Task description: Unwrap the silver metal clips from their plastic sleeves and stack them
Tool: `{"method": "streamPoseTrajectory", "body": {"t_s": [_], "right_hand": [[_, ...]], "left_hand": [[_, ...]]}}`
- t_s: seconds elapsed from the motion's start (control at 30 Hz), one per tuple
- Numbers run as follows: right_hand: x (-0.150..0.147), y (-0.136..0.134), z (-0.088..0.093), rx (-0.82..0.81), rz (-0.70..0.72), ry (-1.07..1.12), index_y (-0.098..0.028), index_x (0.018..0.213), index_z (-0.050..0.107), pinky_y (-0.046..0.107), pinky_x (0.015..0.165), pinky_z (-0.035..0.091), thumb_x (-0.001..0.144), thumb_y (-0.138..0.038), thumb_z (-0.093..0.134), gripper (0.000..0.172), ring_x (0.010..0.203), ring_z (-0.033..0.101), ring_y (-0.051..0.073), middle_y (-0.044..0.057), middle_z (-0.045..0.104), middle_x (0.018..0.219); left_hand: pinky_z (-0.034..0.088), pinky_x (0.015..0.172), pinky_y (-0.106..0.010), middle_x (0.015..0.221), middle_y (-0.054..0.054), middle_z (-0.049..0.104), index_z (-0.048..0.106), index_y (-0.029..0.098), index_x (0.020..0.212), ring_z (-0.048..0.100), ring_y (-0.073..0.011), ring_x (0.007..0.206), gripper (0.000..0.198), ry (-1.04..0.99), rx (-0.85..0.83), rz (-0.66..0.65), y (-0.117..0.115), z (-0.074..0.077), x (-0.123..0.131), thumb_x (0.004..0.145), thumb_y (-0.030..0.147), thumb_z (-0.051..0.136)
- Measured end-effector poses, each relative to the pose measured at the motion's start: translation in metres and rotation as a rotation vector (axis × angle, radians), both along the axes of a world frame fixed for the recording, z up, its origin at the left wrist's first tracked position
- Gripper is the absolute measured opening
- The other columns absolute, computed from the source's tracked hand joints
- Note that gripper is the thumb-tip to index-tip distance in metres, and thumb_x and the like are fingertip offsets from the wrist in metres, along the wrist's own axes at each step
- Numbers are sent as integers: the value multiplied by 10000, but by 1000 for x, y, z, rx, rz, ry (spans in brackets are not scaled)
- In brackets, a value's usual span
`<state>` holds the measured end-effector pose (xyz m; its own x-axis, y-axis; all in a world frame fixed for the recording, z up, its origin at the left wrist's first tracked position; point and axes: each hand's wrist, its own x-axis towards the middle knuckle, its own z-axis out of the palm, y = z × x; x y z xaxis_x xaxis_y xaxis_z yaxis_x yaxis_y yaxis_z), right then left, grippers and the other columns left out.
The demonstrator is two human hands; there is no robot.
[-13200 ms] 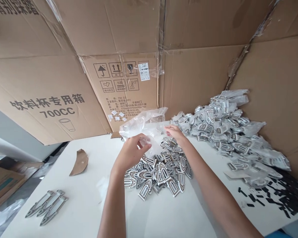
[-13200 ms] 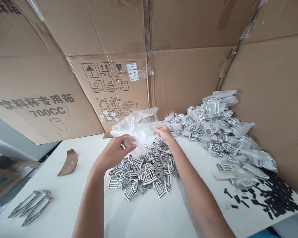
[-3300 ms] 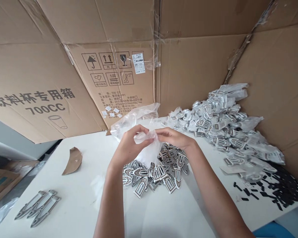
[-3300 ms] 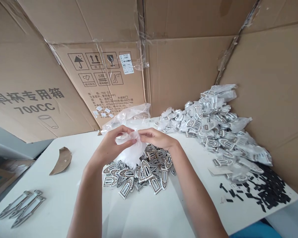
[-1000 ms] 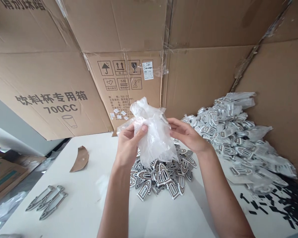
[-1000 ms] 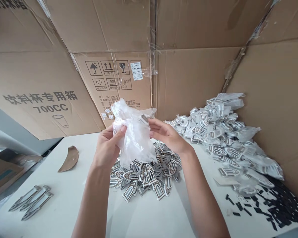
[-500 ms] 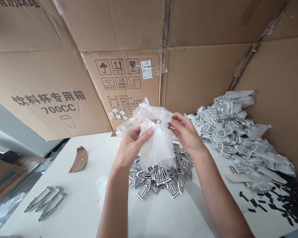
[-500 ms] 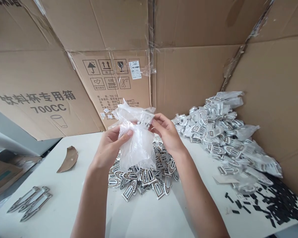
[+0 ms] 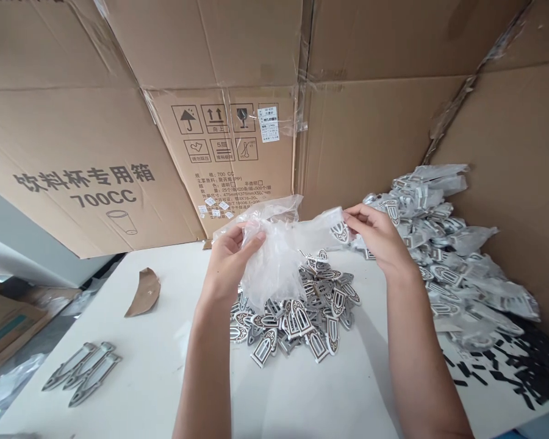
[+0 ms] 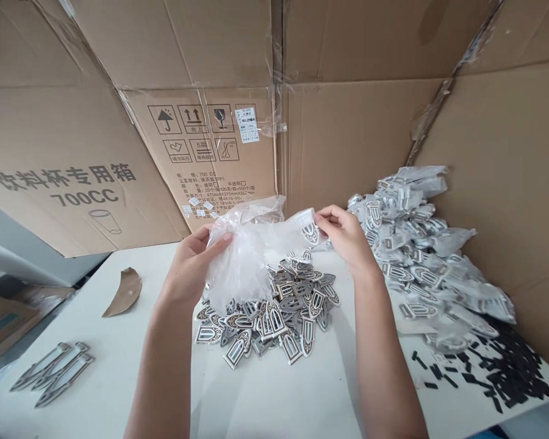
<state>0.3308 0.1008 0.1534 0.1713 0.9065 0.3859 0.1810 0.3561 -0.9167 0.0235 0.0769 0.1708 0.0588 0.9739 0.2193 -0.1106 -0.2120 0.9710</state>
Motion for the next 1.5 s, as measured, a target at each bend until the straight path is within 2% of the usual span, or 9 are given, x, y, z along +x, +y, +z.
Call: {"method": "streamPoseTrajectory", "body": {"t_s": [0.17,0.33,0.57,0.8,1.1,1.33,1.5], "right_hand": [[1,14,-18,-93,71,-162,-217,850,743,341,704,473,857,-534,820,326,767,632,202,40,726,833],[2,24,-29,-183,81,-389,-219,825,743,359,718,445,868,-477,723,262,754,633,219,43,737,821],[2,23,-26,-221,69,-530,-227,793,723,346,704,445,860,-335,641,151,725,638,210,29,736,784],[2,19,-24,-261,77,-503,-228,807,704,337,639,453,857,-343,630,146,705,639,217,36,710,753],[-1,12,-20,-222,130,-374,-223,865,706,348,685,465,893,-436,681,216,719,626,200,26,691,788],[-3,3,-11,-187,53,-376,-223,883,714,356,721,486,912,-435,704,214,758,643,209,38,707,829],[-3,-3,-5,-129,35,-319,-229,939,720,362,733,503,944,-518,729,290,784,652,220,49,719,848]], "left_hand": [[606,812,-361,1114,-91,820,820,238,1093,750,-260,1022,400,-19,-19,-7,1,0,1,817,500,942],[593,789,-341,1068,-81,811,822,235,1067,740,-244,988,390,-29,-28,5,-1,2,0,804,489,958],[583,764,-327,1076,-82,814,819,234,1068,738,-235,970,376,-19,-30,-7,-1,2,-2,819,487,945],[592,768,-336,1078,-80,810,816,239,1072,732,-239,983,358,0,-20,-19,0,0,-2,835,483,929],[600,764,-352,1079,-86,817,814,246,1098,743,-253,1011,349,32,-15,-40,0,-1,-3,873,502,890],[600,750,-350,1237,-106,807,796,238,1110,750,-255,1023,394,37,-16,-37,-1,1,-1,852,518,900],[604,770,-352,1225,-104,800,788,234,1110,743,-252,1026,391,44,-19,-53,-2,2,-1,859,513,896]]}}
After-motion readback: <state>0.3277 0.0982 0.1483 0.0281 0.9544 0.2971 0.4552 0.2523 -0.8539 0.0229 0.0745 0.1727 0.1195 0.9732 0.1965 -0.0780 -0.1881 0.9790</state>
